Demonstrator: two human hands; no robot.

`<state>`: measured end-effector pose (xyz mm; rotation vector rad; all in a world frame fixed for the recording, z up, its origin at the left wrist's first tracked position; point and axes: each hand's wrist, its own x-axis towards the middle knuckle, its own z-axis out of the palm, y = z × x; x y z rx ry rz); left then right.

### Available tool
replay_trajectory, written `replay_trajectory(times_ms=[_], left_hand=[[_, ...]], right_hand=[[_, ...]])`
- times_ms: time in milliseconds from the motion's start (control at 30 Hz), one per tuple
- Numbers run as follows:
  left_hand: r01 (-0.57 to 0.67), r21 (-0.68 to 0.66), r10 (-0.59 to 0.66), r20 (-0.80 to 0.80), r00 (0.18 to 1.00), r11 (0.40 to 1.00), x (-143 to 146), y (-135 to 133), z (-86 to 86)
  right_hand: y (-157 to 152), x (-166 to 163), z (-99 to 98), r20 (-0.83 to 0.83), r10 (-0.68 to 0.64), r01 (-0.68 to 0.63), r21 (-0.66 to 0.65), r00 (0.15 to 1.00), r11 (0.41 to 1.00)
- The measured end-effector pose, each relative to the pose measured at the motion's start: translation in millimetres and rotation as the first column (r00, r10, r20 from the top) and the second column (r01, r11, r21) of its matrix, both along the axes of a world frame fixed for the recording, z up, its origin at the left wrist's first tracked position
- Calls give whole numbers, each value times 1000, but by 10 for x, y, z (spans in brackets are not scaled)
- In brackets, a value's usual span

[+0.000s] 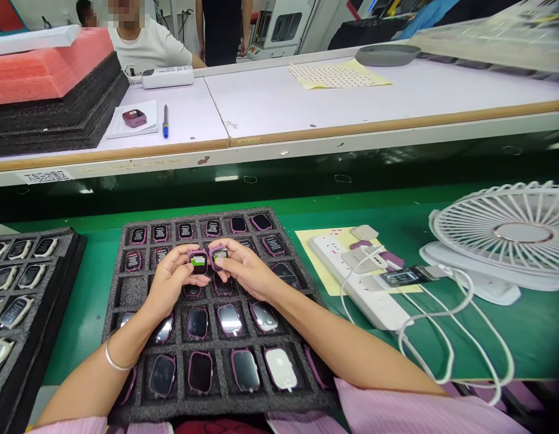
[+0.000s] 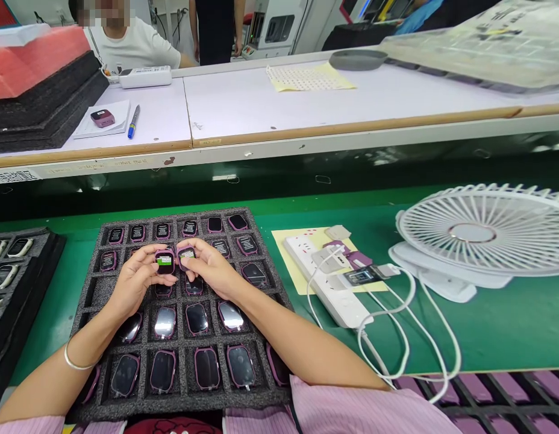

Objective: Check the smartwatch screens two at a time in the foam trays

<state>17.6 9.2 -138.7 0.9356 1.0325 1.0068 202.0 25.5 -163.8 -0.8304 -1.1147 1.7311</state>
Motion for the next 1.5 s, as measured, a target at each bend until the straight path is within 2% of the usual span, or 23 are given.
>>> replay_trajectory(times_ms=[400, 800, 1133, 1500], left_hand=[[-20, 11, 21, -59, 998, 1000, 8, -10, 35], [-5, 12, 6, -26, 1000, 1000, -4, -13, 27], [-10, 23, 11, -60, 998, 1000, 17, -16, 12], [-22, 75, 30, -111, 993, 997, 28, -11, 4]], right_hand=[[-10, 20, -15, 25, 17, -18, 52, 1000, 998], [0, 12, -9, 21, 26, -26, 22, 999, 999], [4, 13, -35, 28, 17, -19, 63, 999, 998], [-5, 7, 6, 35, 34, -35, 38, 999, 999]])
